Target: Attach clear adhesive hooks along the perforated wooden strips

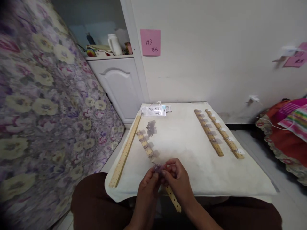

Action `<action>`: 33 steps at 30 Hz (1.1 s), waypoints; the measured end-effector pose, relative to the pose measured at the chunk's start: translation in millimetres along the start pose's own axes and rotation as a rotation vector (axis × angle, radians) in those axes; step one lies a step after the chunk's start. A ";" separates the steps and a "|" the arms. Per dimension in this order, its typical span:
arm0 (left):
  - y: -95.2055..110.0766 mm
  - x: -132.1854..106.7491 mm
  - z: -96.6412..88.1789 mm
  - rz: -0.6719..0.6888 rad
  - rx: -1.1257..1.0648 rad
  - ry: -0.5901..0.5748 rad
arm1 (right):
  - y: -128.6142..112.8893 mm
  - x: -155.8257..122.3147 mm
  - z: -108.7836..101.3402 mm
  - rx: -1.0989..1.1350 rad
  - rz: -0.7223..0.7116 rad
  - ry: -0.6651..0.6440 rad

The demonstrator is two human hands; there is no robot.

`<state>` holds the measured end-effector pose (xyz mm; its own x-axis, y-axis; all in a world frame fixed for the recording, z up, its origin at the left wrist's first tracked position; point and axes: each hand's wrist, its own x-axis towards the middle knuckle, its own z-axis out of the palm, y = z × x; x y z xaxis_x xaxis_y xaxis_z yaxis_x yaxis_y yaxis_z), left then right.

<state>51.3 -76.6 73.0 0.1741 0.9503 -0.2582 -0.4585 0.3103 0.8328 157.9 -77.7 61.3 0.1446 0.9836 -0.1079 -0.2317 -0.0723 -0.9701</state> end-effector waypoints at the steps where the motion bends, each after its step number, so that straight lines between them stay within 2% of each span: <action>1: -0.3 -0.6 1.4 -0.003 0.000 -0.003 | 0.0 -1.6 -2.2 0.008 -0.012 0.002; 4: 0.6 -2.3 2.0 -0.040 0.006 -0.014 | -2.9 -4.6 -14.9 -0.002 -0.047 0.002; 7: 5.0 -6.6 -5.7 -0.079 0.020 -0.011 | -6.5 -5.0 -37.1 -0.073 -0.047 0.010; 11: 7.2 -21.1 -28.1 -0.116 0.150 -0.016 | -2.0 -7.9 -68.6 -0.142 -0.004 0.010; 14: -5.1 -31.9 -47.2 -0.227 0.272 -0.069 | 9.5 -13.3 -80.9 -0.169 0.055 -0.049; 17: -26.6 -34.6 -59.1 -0.378 0.296 -0.126 | 23.3 -17.7 -81.8 -0.213 0.097 -0.163; 20: -44.4 -29.2 -59.7 -0.484 0.279 -0.130 | 34.8 -18.4 -78.1 -0.271 0.116 -0.220; 25: -52.0 -18.4 -48.8 -0.511 0.205 -0.240 | 42.7 -15.4 -75.1 -0.317 0.132 -0.232; 33: -54.5 -14.0 -47.5 -0.525 0.175 -0.238 | 42.8 -16.2 -76.7 -0.390 0.111 -0.211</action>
<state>32.4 -105.6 8.0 0.5382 0.6327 -0.5568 -0.1112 0.7082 0.6972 219.4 -109.3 4.9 -0.0696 0.9755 -0.2086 0.1506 -0.1964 -0.9689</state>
